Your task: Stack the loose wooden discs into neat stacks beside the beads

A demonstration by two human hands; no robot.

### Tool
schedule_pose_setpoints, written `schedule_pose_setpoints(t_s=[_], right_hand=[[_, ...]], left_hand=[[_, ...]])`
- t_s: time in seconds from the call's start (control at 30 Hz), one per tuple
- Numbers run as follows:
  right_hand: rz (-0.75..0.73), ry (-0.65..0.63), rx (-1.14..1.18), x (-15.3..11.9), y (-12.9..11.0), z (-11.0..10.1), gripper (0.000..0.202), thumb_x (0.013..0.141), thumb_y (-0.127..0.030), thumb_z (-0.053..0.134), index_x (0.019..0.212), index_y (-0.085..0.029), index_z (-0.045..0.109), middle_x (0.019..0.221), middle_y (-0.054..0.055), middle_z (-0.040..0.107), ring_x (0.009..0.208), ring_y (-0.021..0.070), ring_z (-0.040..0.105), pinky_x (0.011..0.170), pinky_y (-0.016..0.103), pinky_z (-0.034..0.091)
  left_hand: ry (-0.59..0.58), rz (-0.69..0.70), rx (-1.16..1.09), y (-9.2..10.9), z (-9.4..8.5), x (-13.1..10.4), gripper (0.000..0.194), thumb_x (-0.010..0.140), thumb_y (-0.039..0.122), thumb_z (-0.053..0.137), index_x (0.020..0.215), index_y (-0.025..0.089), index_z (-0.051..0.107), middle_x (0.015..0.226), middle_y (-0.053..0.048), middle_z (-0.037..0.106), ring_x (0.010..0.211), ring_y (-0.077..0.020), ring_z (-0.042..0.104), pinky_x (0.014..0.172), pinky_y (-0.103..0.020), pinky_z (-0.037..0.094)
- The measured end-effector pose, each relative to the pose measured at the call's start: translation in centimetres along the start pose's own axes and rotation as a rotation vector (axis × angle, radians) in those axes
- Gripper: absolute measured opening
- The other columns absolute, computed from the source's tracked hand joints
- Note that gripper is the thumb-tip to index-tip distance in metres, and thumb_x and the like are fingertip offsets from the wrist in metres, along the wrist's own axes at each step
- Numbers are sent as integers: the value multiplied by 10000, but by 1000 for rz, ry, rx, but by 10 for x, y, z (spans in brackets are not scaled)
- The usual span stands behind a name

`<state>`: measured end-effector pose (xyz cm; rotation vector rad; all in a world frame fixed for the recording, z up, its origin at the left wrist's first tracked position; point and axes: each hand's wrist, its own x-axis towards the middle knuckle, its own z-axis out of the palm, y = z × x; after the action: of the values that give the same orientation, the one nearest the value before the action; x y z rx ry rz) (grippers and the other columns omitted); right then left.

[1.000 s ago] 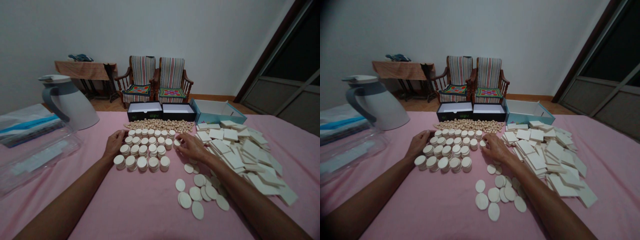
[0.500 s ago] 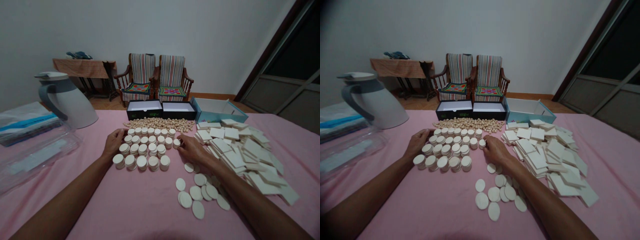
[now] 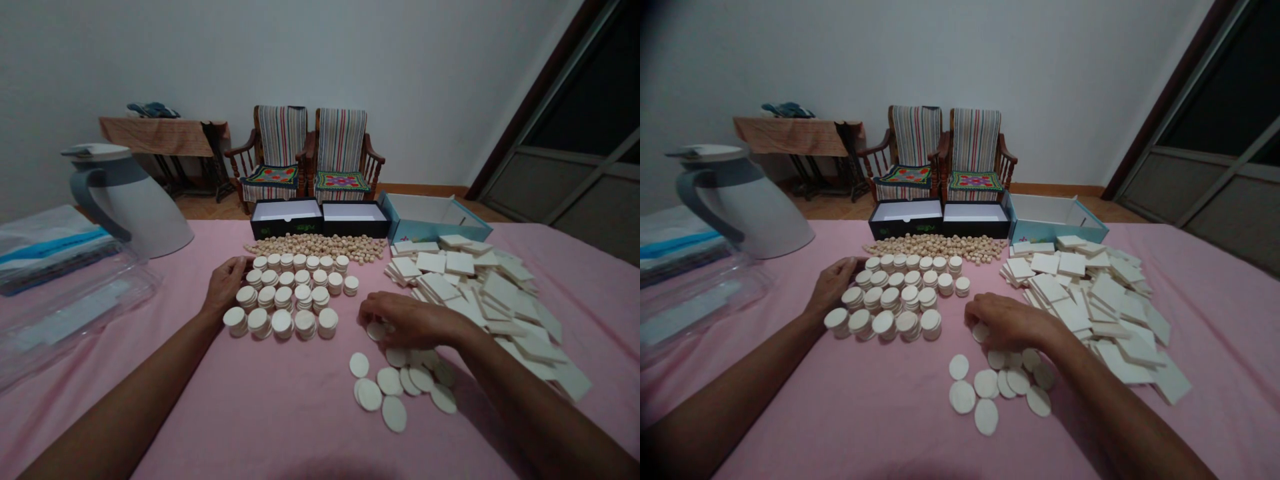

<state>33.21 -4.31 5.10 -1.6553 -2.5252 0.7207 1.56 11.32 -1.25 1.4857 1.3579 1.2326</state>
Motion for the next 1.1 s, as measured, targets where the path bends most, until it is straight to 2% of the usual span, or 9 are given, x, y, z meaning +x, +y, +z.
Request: schedule_pose_setpoints(t_s=[0.2, 0.27, 0.43, 0.5, 0.6, 0.77, 0.93, 1.0, 1.1], right_hand=[[-24, 26, -34, 6, 6, 9, 304, 683, -89, 573, 969, -190, 594, 974, 64, 586, 855, 182, 538, 746, 284, 419], [-4, 116, -19, 12, 8, 6, 272, 698, -120, 575, 961, -184, 588, 960, 64, 587, 857, 184, 533, 748, 286, 413], [100, 483, 2, 38, 17, 3, 178, 734, -172, 564, 911, -174, 558, 894, 61, 581, 804, 178, 519, 699, 281, 400], [109, 565, -2, 48, 21, 6, 152, 733, -182, 569, 884, -176, 550, 881, 56, 574, 787, 174, 516, 681, 276, 393], [100, 614, -7, 58, 23, 13, 139, 734, -190, 576, 869, -179, 546, 873, 50, 571, 770, 168, 516, 655, 265, 378], [109, 624, -22, 61, 20, 17, 180, 742, -240, 617, 898, -170, 559, 880, 50, 581, 748, 159, 528, 627, 256, 365], [94, 621, 31, 43, 23, 5, 116, 793, -205, 558, 899, -163, 576, 870, 50, 606, 703, 141, 546, 623, 254, 392], [126, 513, 10, 30, 26, -1, 106, 774, -143, 544, 868, -166, 588, 829, 48, 611, 700, 147, 550, 618, 255, 393], [150, 287, -39, 10, 31, -2, 226, 717, -75, 558, 914, -173, 607, 858, 62, 614, 724, 161, 554, 629, 262, 396]], left_hand=[[8, 14, 38, 1, -1, 0, 394, 770, 490, 524, 901, 153, 680, 934, -74, 715, 864, -221, 648, 714, -286, 524], [2, 24, 40, -1, -1, 1, 409, 770, 501, 521, 909, 151, 679, 943, -77, 713, 871, -220, 647, 720, -285, 522], [-14, 26, 40, -5, -1, 3, 434, 781, 511, 502, 942, 145, 669, 969, -79, 705, 875, -213, 642, 715, -277, 518], [-16, 27, 33, -5, -1, 3, 429, 784, 510, 502, 936, 145, 667, 976, -77, 705, 869, -210, 642, 717, -276, 516], [-13, 23, 21, -6, -1, 3, 422, 780, 509, 510, 930, 147, 666, 966, -76, 707, 865, -213, 643, 714, -279, 516], [-18, 26, -1, -10, -1, 4, 437, 776, 524, 518, 940, 147, 667, 961, -80, 707, 873, -218, 643, 718, -286, 514], [-29, 40, -14, -13, -2, 6, 476, 771, 557, 518, 951, 142, 667, 970, -85, 706, 885, -222, 643, 732, -296, 515], [-25, 39, -3, -12, -2, 6, 484, 767, 563, 517, 947, 140, 667, 970, -85, 706, 879, -221, 643, 732, -296, 515], [-20, 28, 24, -9, -2, 5, 480, 765, 557, 516, 942, 137, 669, 979, -87, 704, 873, -220, 642, 728, -293, 514]])
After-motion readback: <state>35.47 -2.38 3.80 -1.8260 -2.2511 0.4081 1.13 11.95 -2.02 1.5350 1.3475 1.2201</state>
